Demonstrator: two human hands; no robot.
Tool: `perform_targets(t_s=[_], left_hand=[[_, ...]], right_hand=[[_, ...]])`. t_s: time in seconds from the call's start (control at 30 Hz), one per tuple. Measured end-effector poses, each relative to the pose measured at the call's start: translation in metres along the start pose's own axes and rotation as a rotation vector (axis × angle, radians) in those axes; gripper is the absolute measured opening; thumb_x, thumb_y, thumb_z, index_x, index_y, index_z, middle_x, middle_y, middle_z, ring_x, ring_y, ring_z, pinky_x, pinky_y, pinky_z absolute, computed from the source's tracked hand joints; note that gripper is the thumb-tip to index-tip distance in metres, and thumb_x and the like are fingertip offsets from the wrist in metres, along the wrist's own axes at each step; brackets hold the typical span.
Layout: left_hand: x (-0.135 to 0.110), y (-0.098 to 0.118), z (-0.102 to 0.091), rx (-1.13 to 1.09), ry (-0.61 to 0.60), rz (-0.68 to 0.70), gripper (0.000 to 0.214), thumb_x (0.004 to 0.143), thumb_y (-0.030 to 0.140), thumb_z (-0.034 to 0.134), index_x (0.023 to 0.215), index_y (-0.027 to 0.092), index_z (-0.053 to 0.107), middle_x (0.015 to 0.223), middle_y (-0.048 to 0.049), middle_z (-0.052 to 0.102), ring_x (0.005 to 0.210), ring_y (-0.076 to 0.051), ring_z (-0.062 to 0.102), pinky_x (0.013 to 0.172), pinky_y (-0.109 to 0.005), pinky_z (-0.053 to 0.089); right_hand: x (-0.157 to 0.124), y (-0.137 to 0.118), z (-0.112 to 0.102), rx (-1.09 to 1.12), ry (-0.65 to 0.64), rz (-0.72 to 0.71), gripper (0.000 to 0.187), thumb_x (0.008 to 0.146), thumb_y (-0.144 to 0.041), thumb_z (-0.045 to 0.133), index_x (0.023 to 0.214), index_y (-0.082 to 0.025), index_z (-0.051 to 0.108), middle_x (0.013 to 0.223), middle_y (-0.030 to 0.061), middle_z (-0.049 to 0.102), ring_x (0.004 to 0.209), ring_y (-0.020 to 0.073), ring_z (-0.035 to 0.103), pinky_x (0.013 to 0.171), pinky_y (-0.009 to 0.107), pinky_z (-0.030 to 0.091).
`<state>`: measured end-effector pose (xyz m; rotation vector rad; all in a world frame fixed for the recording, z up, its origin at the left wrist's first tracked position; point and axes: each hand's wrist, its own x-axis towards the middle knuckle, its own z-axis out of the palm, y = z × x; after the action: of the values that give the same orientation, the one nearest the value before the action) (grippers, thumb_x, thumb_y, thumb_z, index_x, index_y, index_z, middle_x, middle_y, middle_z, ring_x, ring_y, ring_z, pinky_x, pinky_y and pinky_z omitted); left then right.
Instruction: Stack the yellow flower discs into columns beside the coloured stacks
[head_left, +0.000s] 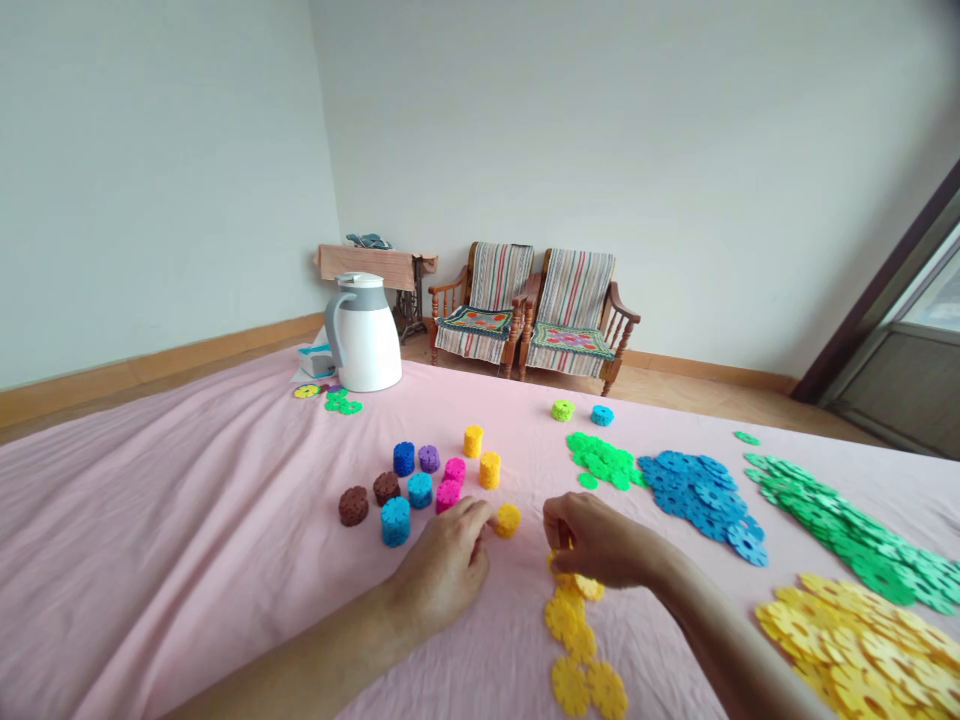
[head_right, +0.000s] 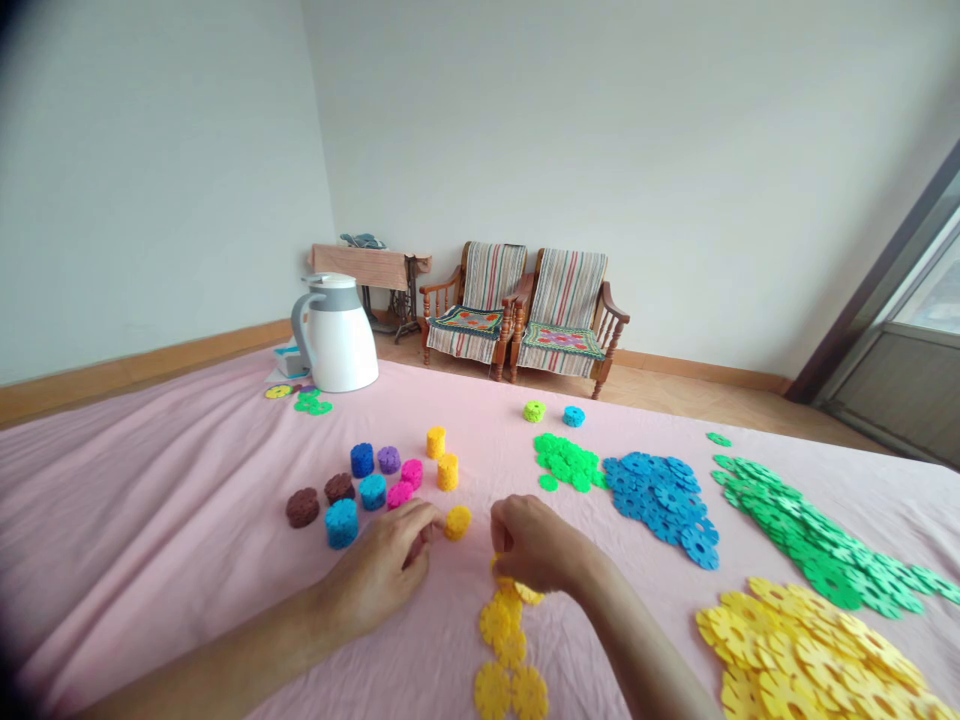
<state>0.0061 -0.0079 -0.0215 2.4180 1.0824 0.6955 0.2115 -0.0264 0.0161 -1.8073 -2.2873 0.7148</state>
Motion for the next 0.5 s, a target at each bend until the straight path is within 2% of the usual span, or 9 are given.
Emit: perform_targets(t_s=[0.1, 0.17, 0.23, 0.37, 0.5], left_hand=[[0.0, 0.002, -0.001, -0.02, 0.006, 0.003, 0.038, 0.063, -0.005, 0.038, 0.087, 0.019, 0.056, 0.081, -0.0016, 0.057, 0.083, -0.018, 0.054, 0.073, -0.027, 0.041], [-0.001, 0.003, -0.002, -0.034, 0.01, 0.0, 0.038, 0.063, -0.005, 0.038, 0.087, 0.019, 0.056, 0.081, -0.0014, 0.057, 0.083, -0.017, 0.054, 0.073, -0.027, 0.041], [-0.001, 0.003, -0.003, -0.039, 0.009, -0.005, 0.038, 0.064, -0.005, 0.037, 0.088, 0.019, 0.057, 0.082, -0.0015, 0.057, 0.082, -0.017, 0.055, 0.073, -0.027, 0.041], [0.0, 0.003, -0.003, -0.038, 0.001, -0.004, 0.037, 0.064, -0.004, 0.038, 0.087, 0.018, 0.057, 0.084, -0.0021, 0.058, 0.084, -0.017, 0.054, 0.073, -0.027, 0.041], [0.001, 0.004, -0.004, -0.052, -0.006, 0.01, 0.036, 0.064, -0.004, 0.038, 0.086, 0.018, 0.057, 0.084, -0.0019, 0.058, 0.085, -0.017, 0.054, 0.074, -0.026, 0.041]], right_hand=[[0.008, 0.0, 0.004, 0.3, 0.097, -0.011, 0.008, 0.061, -0.01, 0.056, 0.062, -0.017, 0.052, 0.055, -0.0032, 0.054, 0.052, 0.0087, 0.048, 0.045, 0.019, 0.03], [0.016, -0.001, 0.011, 0.487, 0.22, 0.014, 0.005, 0.065, -0.012, 0.054, 0.066, -0.017, 0.052, 0.054, -0.0029, 0.056, 0.05, 0.0088, 0.051, 0.045, 0.018, 0.034], [0.024, -0.003, 0.02, 0.602, 0.277, 0.038, 0.003, 0.069, -0.015, 0.05, 0.07, -0.017, 0.051, 0.055, -0.0019, 0.059, 0.05, 0.0099, 0.055, 0.046, 0.019, 0.039], [0.033, -0.008, 0.035, 0.764, 0.306, 0.052, 0.004, 0.068, -0.014, 0.05, 0.069, -0.018, 0.049, 0.055, -0.0011, 0.062, 0.051, 0.0113, 0.059, 0.049, 0.021, 0.045], [0.035, -0.009, 0.041, 0.775, 0.32, 0.053, 0.009, 0.066, -0.009, 0.05, 0.067, -0.017, 0.049, 0.054, -0.0012, 0.061, 0.049, 0.0111, 0.058, 0.048, 0.021, 0.045]])
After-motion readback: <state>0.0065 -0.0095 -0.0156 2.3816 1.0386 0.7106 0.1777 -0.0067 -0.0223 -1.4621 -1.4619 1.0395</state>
